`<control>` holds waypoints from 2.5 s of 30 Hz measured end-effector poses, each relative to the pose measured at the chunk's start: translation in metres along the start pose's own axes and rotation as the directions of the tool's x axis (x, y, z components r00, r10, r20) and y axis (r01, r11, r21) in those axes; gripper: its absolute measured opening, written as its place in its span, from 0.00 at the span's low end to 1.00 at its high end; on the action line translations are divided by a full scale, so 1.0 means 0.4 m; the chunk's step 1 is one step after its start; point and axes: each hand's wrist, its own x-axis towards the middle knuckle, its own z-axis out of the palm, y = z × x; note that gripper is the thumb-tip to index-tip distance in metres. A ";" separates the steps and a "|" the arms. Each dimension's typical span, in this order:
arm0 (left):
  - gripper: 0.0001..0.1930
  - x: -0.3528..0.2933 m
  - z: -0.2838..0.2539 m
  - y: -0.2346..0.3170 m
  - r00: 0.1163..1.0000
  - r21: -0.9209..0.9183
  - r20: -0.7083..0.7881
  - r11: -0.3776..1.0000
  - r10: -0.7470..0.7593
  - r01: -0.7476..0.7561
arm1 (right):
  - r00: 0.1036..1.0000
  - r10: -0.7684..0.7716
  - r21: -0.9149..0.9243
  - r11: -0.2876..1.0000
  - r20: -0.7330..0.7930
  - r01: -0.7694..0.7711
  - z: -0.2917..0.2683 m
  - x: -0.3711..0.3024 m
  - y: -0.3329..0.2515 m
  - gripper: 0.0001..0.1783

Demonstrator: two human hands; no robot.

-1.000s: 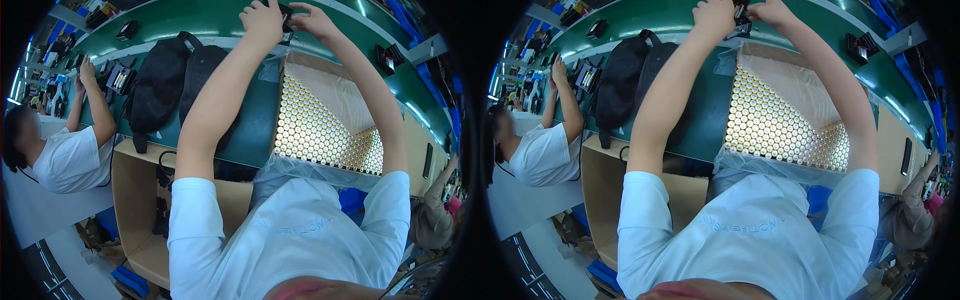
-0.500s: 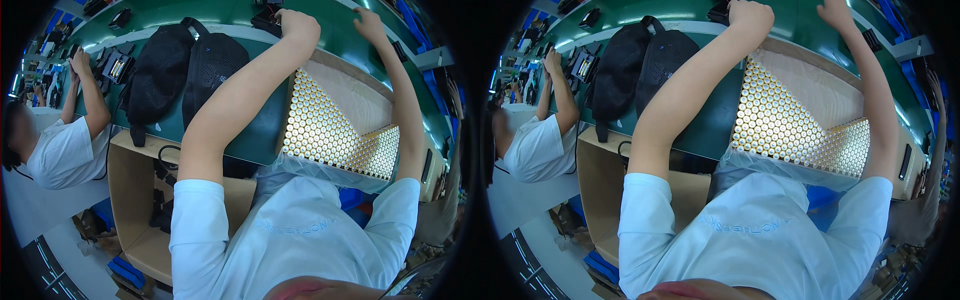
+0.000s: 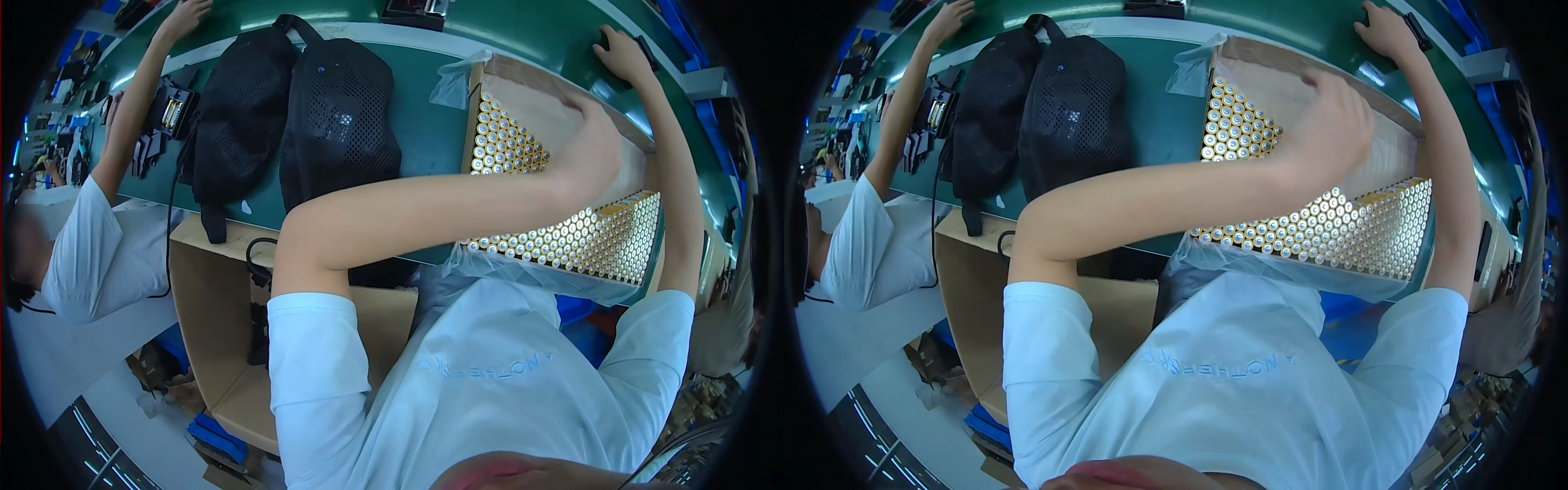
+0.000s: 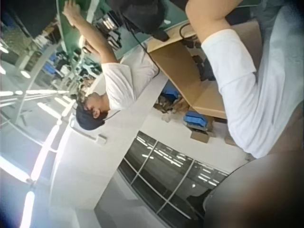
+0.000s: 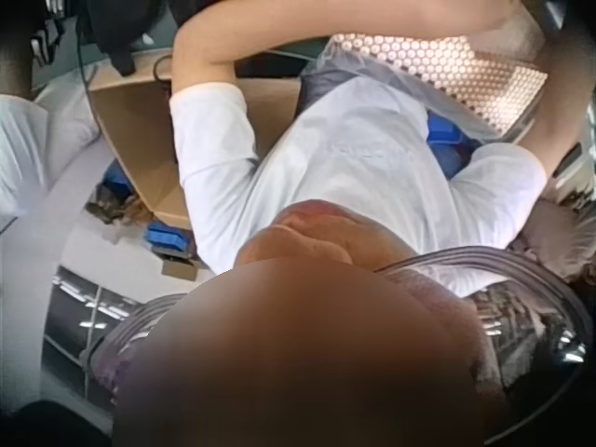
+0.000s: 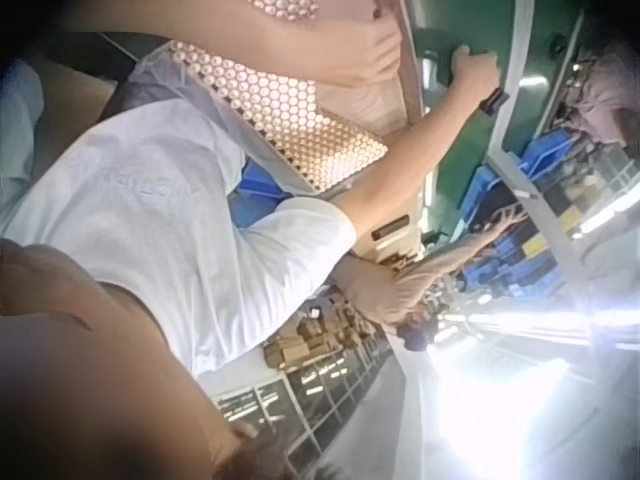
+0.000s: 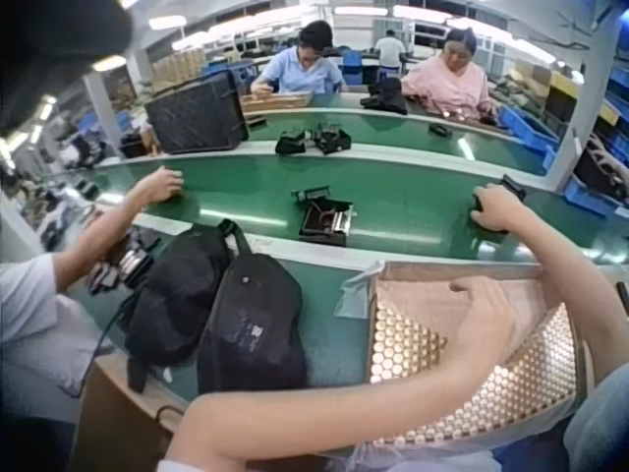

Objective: Assembling small electronic components into a housing and organizing them in a honeycomb-style tray on a factory assembly line.

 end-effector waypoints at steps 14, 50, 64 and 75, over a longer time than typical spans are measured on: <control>0.09 0.040 0.018 -0.136 0.996 -0.376 0.022 0.924 0.087 -0.073 | 0.931 -0.346 0.290 0.885 -0.114 0.364 0.116 0.020 0.063 0.20; 0.25 0.053 0.342 -0.343 0.920 -0.776 -0.151 0.620 -0.360 0.115 | 0.546 -0.683 0.256 0.486 -0.485 0.835 -0.161 -0.177 -0.172 0.17; 0.24 0.046 0.273 -0.369 0.845 -0.842 0.366 0.249 -0.390 0.479 | 0.825 -0.453 0.492 0.832 0.338 0.255 -0.242 -0.527 0.146 0.27; 0.24 0.046 0.257 -0.369 0.785 -0.827 0.448 0.135 -0.427 0.546 | 0.765 -0.457 0.496 0.842 0.453 0.209 -0.187 -0.587 0.197 0.26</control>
